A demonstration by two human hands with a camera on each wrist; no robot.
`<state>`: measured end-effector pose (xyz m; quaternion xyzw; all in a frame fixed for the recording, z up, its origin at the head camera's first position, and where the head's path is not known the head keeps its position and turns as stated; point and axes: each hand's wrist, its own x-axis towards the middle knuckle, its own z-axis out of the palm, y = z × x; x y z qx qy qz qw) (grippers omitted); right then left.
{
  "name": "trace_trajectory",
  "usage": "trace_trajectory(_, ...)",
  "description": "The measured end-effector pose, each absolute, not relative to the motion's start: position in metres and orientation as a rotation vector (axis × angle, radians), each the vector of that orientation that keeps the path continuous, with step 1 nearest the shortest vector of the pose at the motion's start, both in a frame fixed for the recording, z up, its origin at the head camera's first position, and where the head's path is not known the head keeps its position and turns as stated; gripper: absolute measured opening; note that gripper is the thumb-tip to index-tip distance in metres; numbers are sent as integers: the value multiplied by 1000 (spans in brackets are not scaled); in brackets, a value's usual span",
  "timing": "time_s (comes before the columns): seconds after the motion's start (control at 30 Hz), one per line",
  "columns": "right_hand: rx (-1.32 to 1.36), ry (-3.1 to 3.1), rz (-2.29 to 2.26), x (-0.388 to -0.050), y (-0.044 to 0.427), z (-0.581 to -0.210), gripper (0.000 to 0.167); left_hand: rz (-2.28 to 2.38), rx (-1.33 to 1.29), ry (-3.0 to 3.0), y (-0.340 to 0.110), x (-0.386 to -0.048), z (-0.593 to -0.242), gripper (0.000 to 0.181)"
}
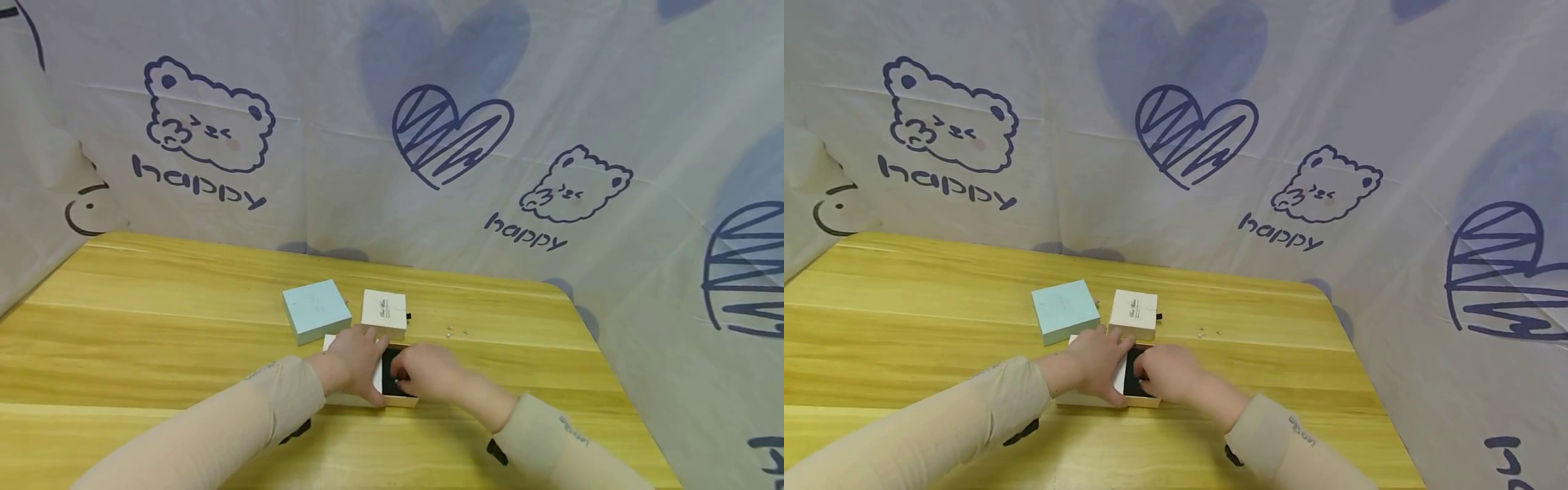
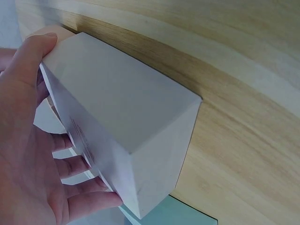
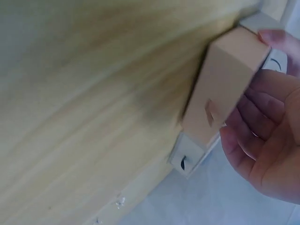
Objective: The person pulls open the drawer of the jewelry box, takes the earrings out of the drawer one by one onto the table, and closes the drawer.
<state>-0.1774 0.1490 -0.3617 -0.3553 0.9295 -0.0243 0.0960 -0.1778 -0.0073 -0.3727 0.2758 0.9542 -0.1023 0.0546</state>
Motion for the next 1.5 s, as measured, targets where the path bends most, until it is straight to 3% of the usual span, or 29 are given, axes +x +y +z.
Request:
trace_trajectory(0.47, -1226, 2825, 14, -174, 147, -370, 13, -338, 833, 2888, -7, -178, -373, 91)
trace_trajectory(1.1, -1184, 2824, -123, -172, 147, -366, 17, -326, 821, 2874, -7, -176, -370, 88)
trace_trajectory(1.5, -1065, 2814, -384, -177, 153, -353, 3, -325, 818, 2889, -6, -179, -375, 86)
